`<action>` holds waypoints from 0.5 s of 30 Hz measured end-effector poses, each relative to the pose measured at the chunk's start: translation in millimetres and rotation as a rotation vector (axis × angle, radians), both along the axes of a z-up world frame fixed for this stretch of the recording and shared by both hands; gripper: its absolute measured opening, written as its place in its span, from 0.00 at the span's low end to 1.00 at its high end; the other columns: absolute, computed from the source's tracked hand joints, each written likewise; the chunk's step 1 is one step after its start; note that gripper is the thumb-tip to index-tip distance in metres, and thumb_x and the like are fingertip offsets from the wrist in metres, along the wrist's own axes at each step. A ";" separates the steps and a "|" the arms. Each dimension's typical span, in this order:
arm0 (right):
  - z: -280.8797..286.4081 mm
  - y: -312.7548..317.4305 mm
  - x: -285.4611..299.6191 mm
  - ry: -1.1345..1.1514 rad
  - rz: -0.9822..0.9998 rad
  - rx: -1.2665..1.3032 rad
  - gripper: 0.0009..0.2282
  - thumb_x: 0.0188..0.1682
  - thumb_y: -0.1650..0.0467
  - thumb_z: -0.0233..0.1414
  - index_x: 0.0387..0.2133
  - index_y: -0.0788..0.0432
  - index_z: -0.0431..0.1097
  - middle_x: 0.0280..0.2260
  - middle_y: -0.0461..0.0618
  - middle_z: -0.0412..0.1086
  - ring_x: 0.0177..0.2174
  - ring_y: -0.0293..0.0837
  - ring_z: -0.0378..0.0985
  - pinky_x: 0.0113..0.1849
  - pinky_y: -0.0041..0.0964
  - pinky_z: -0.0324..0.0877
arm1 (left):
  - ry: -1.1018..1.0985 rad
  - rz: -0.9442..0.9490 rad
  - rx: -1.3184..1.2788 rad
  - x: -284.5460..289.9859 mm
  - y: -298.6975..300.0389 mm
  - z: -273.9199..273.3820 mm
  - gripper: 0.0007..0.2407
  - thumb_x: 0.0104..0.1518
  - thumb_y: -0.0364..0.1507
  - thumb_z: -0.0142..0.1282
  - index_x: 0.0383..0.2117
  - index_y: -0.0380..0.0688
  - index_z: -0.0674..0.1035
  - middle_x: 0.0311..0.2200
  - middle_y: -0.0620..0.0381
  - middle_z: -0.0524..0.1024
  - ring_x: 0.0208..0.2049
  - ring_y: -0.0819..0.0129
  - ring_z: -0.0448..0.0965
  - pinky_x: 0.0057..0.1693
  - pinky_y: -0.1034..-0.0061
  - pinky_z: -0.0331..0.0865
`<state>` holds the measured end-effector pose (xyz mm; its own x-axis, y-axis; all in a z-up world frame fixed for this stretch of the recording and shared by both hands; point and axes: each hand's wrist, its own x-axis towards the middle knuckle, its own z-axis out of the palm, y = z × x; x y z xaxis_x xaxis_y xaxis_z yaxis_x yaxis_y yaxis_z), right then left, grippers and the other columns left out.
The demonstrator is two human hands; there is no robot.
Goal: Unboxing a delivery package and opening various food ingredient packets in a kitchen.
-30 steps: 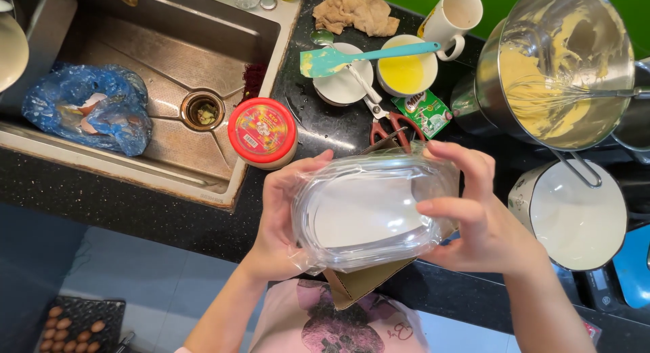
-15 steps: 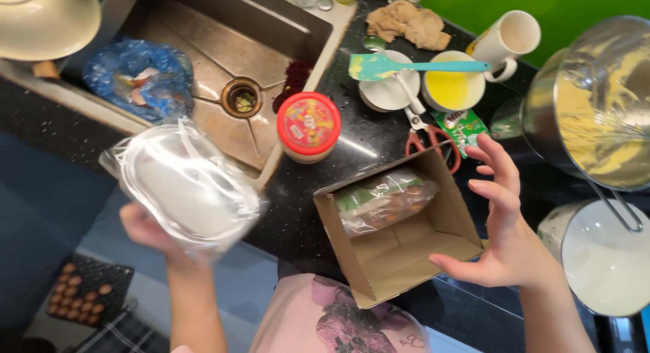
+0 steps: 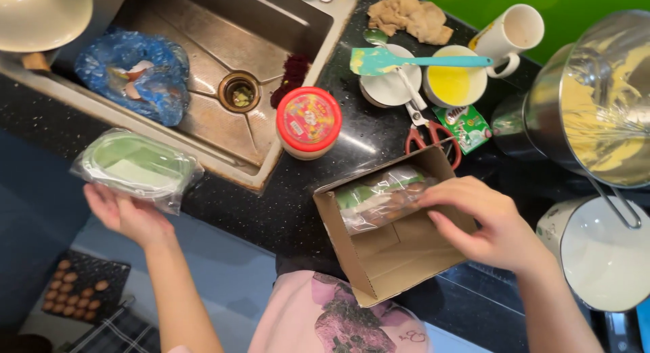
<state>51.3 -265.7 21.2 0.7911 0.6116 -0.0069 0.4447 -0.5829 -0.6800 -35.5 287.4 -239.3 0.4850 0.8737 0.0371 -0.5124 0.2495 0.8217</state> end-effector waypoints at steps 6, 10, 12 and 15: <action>-0.4 47.6 17.7 -0.199 0.230 -0.345 0.29 0.30 0.73 0.64 0.50 0.62 0.66 0.55 0.63 0.64 0.55 0.60 0.67 0.53 0.47 0.63 | 0.274 0.128 0.013 -3.7 2.7 -18.2 0.24 0.60 0.14 0.44 0.66 0.37 0.62 0.72 0.39 0.57 0.73 0.53 0.64 0.68 0.69 0.67; -34.3 63.7 13.1 -0.286 0.233 -0.551 0.41 0.22 0.68 0.60 0.59 0.59 0.62 0.54 0.61 0.66 0.49 0.57 0.70 0.52 0.45 0.65 | 0.466 0.460 -0.113 2.0 -11.0 9.6 0.23 0.55 0.15 0.43 0.60 0.37 0.68 0.66 0.35 0.64 0.52 0.58 0.70 0.52 0.69 0.55; -49.8 77.0 10.5 -0.526 0.258 -0.720 0.33 0.33 0.72 0.57 0.58 0.57 0.61 0.43 0.59 0.67 0.44 0.56 0.70 0.42 0.47 0.66 | 0.381 0.592 0.487 -7.9 2.8 -15.6 0.24 0.51 0.11 0.43 0.58 0.34 0.71 0.63 0.39 0.70 0.67 0.53 0.72 0.69 0.69 0.67; -58.0 79.3 10.9 -0.495 0.310 -0.911 0.30 0.40 0.71 0.54 0.62 0.54 0.59 0.40 0.60 0.66 0.38 0.54 0.69 0.36 0.43 0.64 | 0.221 0.465 0.690 18.4 -71.0 100.4 0.24 0.49 0.11 0.40 0.56 0.32 0.64 0.65 0.39 0.63 0.68 0.53 0.66 0.72 0.72 0.57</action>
